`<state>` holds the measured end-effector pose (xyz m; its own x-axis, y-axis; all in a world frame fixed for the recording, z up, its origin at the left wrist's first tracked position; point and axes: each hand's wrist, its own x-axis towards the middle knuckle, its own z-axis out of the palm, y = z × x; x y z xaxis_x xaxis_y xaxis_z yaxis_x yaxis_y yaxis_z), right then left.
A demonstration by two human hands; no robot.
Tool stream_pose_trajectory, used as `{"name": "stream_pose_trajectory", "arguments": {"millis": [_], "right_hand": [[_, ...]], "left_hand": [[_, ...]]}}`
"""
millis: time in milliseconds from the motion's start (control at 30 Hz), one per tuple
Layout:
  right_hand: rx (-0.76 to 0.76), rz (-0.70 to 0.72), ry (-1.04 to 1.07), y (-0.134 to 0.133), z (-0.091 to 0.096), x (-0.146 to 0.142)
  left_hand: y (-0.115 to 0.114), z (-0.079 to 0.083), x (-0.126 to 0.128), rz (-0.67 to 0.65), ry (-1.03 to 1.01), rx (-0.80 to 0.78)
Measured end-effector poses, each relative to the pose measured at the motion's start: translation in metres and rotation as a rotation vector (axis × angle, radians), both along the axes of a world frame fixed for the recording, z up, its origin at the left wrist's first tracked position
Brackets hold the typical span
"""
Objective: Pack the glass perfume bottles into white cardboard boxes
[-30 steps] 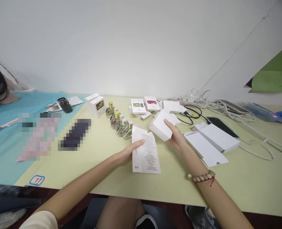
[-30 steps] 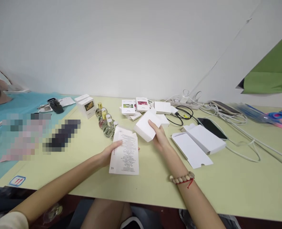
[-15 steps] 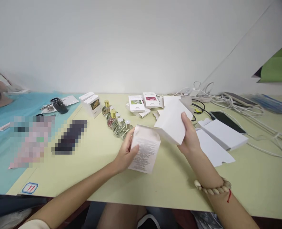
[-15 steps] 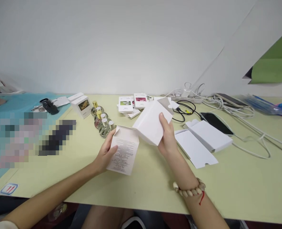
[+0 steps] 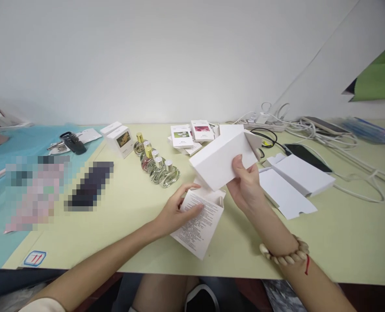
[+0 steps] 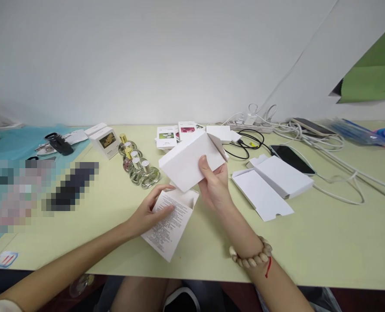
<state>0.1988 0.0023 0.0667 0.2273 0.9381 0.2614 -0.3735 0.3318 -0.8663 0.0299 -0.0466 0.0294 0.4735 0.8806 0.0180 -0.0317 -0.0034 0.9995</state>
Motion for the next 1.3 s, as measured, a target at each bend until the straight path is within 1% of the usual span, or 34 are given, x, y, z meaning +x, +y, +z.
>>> {"name": "stream_pose_trajectory", "arguments": {"millis": [100, 200, 300, 367, 500, 600, 667, 733, 867, 933, 1033, 1100, 1200, 1233, 1300], "right_hand": [[0.027, -0.015, -0.058, -0.003, -0.003, -0.002], [0.111, 0.013, -0.179, -0.005, -0.002, 0.000], [0.216, 0.009, -0.314, -0.005, 0.000, 0.001], [0.268, -0.064, -0.421, -0.006, 0.001, 0.000], [0.388, -0.271, -0.628, -0.008, 0.001, -0.003], [0.523, -0.371, -0.709, -0.010, 0.002, -0.002], [0.599, -0.429, -0.714, -0.013, 0.004, -0.001], [0.637, -0.469, -0.704, -0.016, 0.006, 0.002], [0.638, -0.485, -0.652, -0.018, 0.008, 0.004], [0.633, -0.470, -0.603, -0.018, 0.006, 0.003], [0.639, -0.467, -0.518, -0.017, 0.002, -0.002], [0.663, -0.430, -0.480, -0.018, 0.001, -0.005], [0.705, -0.297, -0.498, -0.018, 0.002, -0.006], [0.711, -0.273, -0.516, -0.019, 0.003, -0.006], [0.720, -0.279, -0.555, -0.019, 0.004, -0.005]], "left_hand": [[-0.002, 0.002, 0.000, -0.029, 0.062, -0.010], [-0.002, 0.004, -0.003, -0.031, 0.083, -0.008], [-0.002, 0.006, -0.005, 0.030, 0.054, -0.007], [-0.001, 0.007, -0.006, 0.100, 0.022, 0.006], [0.000, 0.008, -0.004, 0.201, -0.056, 0.052], [-0.001, 0.005, 0.000, 0.281, -0.130, 0.102], [-0.002, 0.003, 0.003, 0.356, -0.147, 0.195], [-0.003, 0.000, 0.004, 0.423, -0.140, 0.333], [-0.002, -0.009, 0.003, 0.521, -0.073, 0.629], [0.001, -0.013, 0.001, 0.548, -0.026, 0.713], [0.007, -0.016, -0.002, 0.576, 0.017, 0.786], [0.012, -0.017, -0.004, 0.597, 0.047, 0.876], [0.017, -0.016, -0.006, 0.642, 0.097, 1.043], [0.018, -0.016, -0.006, 0.655, 0.108, 1.088], [0.018, -0.016, -0.006, 0.674, 0.120, 1.127]]}}
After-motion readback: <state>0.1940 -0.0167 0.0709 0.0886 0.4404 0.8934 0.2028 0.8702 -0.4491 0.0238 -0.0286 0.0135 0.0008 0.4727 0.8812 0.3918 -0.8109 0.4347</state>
